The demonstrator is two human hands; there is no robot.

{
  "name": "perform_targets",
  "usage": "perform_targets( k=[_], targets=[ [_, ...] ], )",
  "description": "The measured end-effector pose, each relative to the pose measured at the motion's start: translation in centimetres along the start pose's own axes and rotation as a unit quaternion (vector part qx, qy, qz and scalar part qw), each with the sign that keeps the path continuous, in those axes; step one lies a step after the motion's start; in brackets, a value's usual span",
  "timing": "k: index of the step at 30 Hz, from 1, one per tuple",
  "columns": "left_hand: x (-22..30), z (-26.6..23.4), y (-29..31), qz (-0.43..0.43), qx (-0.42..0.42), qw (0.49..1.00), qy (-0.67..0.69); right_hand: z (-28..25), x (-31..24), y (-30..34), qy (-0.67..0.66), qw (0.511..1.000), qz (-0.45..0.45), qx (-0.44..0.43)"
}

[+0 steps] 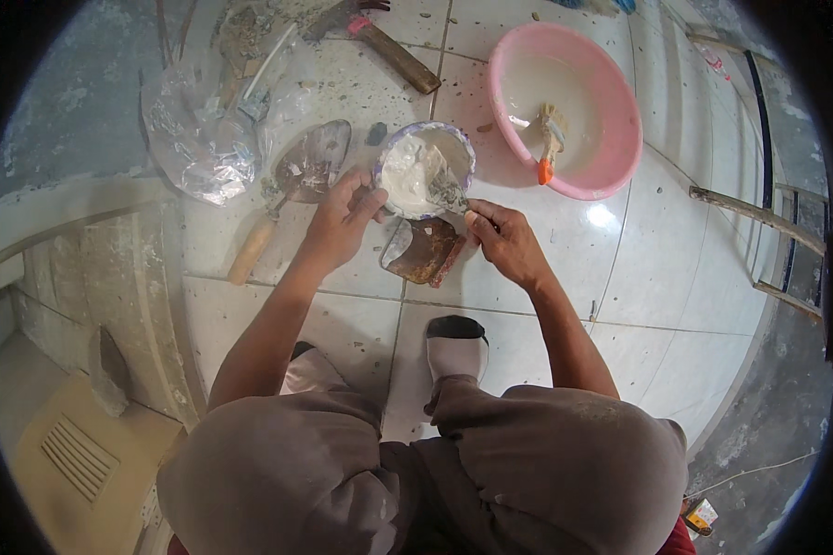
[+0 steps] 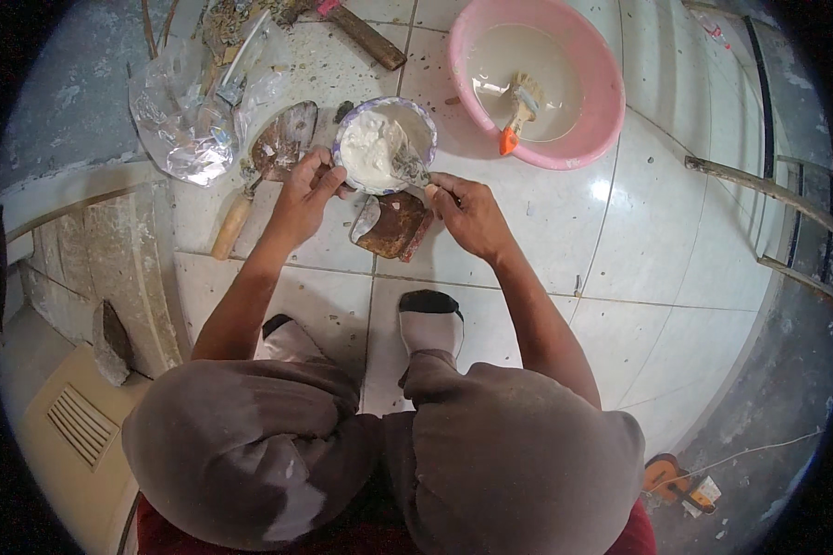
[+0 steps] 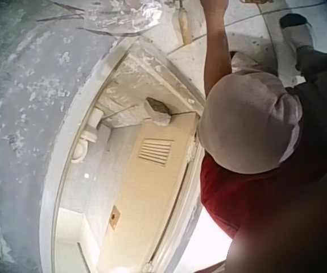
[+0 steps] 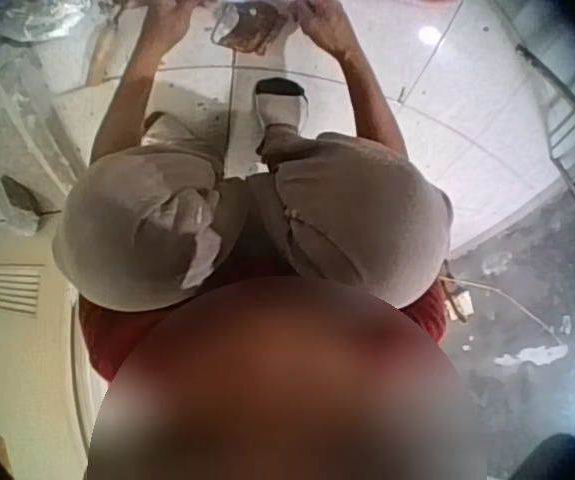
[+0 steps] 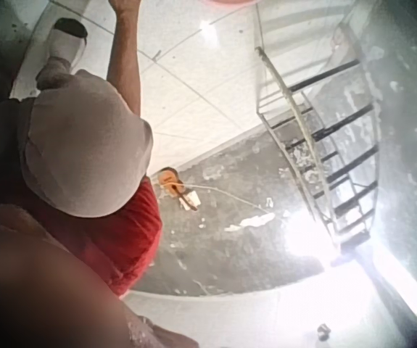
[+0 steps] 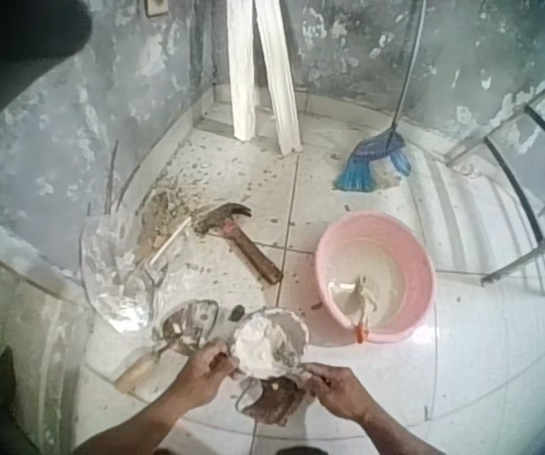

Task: The person scrapes old paint from a bathroom wall with a putty knife, then applies plaster to the wall using a trowel.

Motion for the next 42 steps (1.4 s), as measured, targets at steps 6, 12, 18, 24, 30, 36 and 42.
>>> perform_targets(
  k=[6, 12, 18, 24, 30, 36, 42],
  targets=[
    [1.0, -0.4, -0.4, -0.016, -0.014, 1.000, -0.020, 0.0, 0.2, -0.3, -0.068, 0.982, 0.148, -0.097],
    [0.8, 0.4, -1.1, -0.048, -0.049, 0.998, -0.016, -2.3, -5.5, -1.5, 0.153, 0.985, -0.060, -0.062],
    [0.8, -0.4, -1.6, -0.039, -0.051, 0.997, -0.035, -1.6, -6.2, -3.4, 0.204, 0.950, 0.125, -0.202],
    [-0.1, 0.7, -1.7, -0.054, -0.088, 0.993, -0.065, -1.5, -6.0, -3.4, 0.273, 0.929, 0.035, -0.248],
    [-0.7, 0.5, -2.6, -0.060, -0.108, 0.990, -0.069, -1.6, -5.1, -2.7, 0.237, 0.942, 0.076, -0.224],
    [1.3, 0.0, -0.7, -0.053, 0.003, 0.994, -0.099, -2.0, -4.3, 2.3, 0.146, 0.986, 0.061, -0.046],
    [2.0, 2.5, 6.4, -0.128, 0.011, 0.981, -0.145, 2.3, -0.7, 5.2, -0.248, 0.949, 0.192, -0.007]
  ],
)
Point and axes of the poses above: each hand's wrist, its own y-axis away from the middle knuckle, its own z-axis out of the palm, x = y × z, the point moved 9 cm from there along -y, towards the middle knuckle, and after that the axes turned 5 degrees about y, right-handed, at the moved point
